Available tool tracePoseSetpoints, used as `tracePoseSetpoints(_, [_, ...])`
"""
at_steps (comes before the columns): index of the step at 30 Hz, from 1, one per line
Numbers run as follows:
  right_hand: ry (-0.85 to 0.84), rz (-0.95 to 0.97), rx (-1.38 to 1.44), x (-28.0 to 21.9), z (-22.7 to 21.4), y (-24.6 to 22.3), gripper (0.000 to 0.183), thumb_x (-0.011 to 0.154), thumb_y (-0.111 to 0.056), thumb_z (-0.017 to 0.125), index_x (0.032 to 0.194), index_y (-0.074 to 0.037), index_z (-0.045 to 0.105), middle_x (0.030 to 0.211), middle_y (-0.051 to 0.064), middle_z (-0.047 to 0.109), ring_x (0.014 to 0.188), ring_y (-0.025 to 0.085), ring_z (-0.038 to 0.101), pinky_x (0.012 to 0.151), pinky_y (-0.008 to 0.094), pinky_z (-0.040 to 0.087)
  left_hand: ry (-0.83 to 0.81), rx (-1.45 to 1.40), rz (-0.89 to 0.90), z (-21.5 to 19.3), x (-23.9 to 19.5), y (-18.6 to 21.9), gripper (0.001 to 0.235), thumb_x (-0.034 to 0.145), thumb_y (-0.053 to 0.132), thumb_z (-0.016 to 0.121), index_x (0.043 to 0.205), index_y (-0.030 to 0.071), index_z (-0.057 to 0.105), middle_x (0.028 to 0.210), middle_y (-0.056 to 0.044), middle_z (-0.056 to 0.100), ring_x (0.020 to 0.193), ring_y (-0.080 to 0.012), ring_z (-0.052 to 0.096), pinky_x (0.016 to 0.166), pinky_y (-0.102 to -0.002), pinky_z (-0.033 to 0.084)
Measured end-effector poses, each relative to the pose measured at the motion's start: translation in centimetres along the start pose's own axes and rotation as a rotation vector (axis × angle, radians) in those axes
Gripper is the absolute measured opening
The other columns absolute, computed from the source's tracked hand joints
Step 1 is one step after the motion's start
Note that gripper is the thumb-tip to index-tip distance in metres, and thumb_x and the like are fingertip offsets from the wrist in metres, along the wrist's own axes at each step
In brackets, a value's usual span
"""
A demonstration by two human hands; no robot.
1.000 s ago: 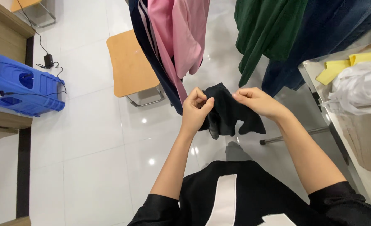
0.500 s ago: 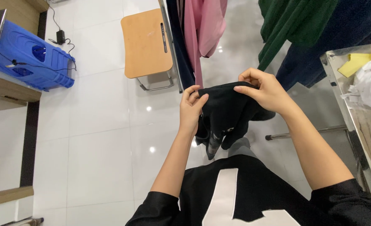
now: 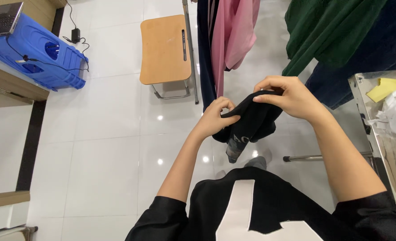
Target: Taking garments from a clothing rack and folding them on a metal table
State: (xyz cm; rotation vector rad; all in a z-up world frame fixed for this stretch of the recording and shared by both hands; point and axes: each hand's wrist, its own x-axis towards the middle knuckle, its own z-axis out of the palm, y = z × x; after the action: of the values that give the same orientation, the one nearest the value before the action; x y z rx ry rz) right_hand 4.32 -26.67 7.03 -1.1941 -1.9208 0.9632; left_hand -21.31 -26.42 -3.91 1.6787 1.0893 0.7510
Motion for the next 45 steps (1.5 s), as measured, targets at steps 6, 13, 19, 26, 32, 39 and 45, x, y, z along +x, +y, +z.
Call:
tracePoseSetpoints(6, [0.05, -0.023, -0.042, -0.2, -1.3, 0.8, 0.018, 0.09, -0.003, 0.085, 0.107, -0.009, 0.082, 0.076, 0.005, 0.071, 0.073, 0.014, 0.056, 0.069, 0.029, 0.047, -0.07, -0.193, -0.027, -1.4, 0.3, 3.0, 0.028, 0.086, 0.025, 0.088, 0.087, 0.015, 0.062, 0.073, 0.001, 0.064, 0.074, -0.0132, 0.06, 0.073, -0.029, 0.048])
tracePoseSetpoints(13, [0.094, -0.012, -0.067, -1.6, -1.5, 0.6, 0.017, 0.09, -0.006, 0.086, 0.107, -0.009, 0.083, 0.072, 0.004, 0.065, 0.069, 0.014, 0.051, 0.067, 0.029, 0.043, -0.18, -0.199, -0.141, -1.5, 0.8, 1.7, 0.049, 0.11, 0.053, 0.055, 0.108, 0.008, 0.072, 0.105, -0.01, 0.071, 0.108, -0.022, 0.061, 0.098, -0.042, 0.049])
tracePoseSetpoints(19, [0.09, -0.032, -0.08, -1.7, -1.0, 0.5, 0.017, 0.092, -0.008, 0.085, 0.108, -0.008, 0.083, 0.075, 0.004, 0.065, 0.07, 0.014, 0.053, 0.069, 0.029, 0.043, -0.284, -0.234, -0.177, -2.1, -0.2, 1.3, 0.032, 0.111, 0.037, 0.059, 0.1, 0.011, 0.075, 0.088, 0.001, 0.068, 0.09, -0.0115, 0.059, 0.085, -0.029, 0.052])
tracePoseSetpoints(26, [0.095, -0.017, -0.046, -1.2, 0.2, -0.8, 0.015, 0.095, -0.01, 0.083, 0.11, -0.007, 0.082, 0.079, 0.006, 0.071, 0.073, 0.015, 0.058, 0.071, 0.03, 0.047, -0.289, -0.258, -0.117, -1.5, -2.1, 2.7, 0.024, 0.096, 0.031, 0.082, 0.102, 0.011, 0.069, 0.088, -0.001, 0.067, 0.091, -0.0113, 0.062, 0.077, -0.024, 0.053])
tracePoseSetpoints(32, [0.054, 0.071, -0.075, -1.6, 0.3, -0.1, 0.015, 0.096, -0.012, 0.081, 0.111, -0.009, 0.082, 0.07, 0.006, 0.07, 0.069, 0.016, 0.061, 0.07, 0.032, 0.051, -0.084, -0.235, -0.046, -2.5, -2.4, 2.8, 0.021, 0.09, 0.024, 0.087, 0.1, 0.012, 0.073, 0.081, 0.003, 0.069, 0.078, -0.0049, 0.062, 0.072, -0.021, 0.05])
tracePoseSetpoints(39, [0.031, 0.127, -0.152, -2.9, -0.6, 3.0, 0.014, 0.097, -0.017, 0.081, 0.109, -0.01, 0.078, 0.069, 0.007, 0.067, 0.068, 0.019, 0.061, 0.069, 0.034, 0.05, -0.007, -0.162, 0.038, -2.6, -1.9, 5.2, 0.022, 0.09, 0.031, 0.088, 0.103, 0.015, 0.082, 0.075, 0.003, 0.067, 0.077, -0.0048, 0.058, 0.072, -0.022, 0.05])
tracePoseSetpoints(45, [-0.004, 0.229, -0.203, -4.0, -1.9, 1.6, 0.02, 0.093, -0.013, 0.082, 0.112, -0.008, 0.079, 0.082, 0.013, 0.077, 0.084, 0.028, 0.073, 0.084, 0.043, 0.058, 0.096, -0.032, 0.3, -0.8, 0.5, 5.8, 0.018, 0.089, 0.025, 0.089, 0.104, 0.017, 0.084, 0.09, -0.001, 0.072, 0.082, -0.0096, 0.063, 0.08, -0.026, 0.052])
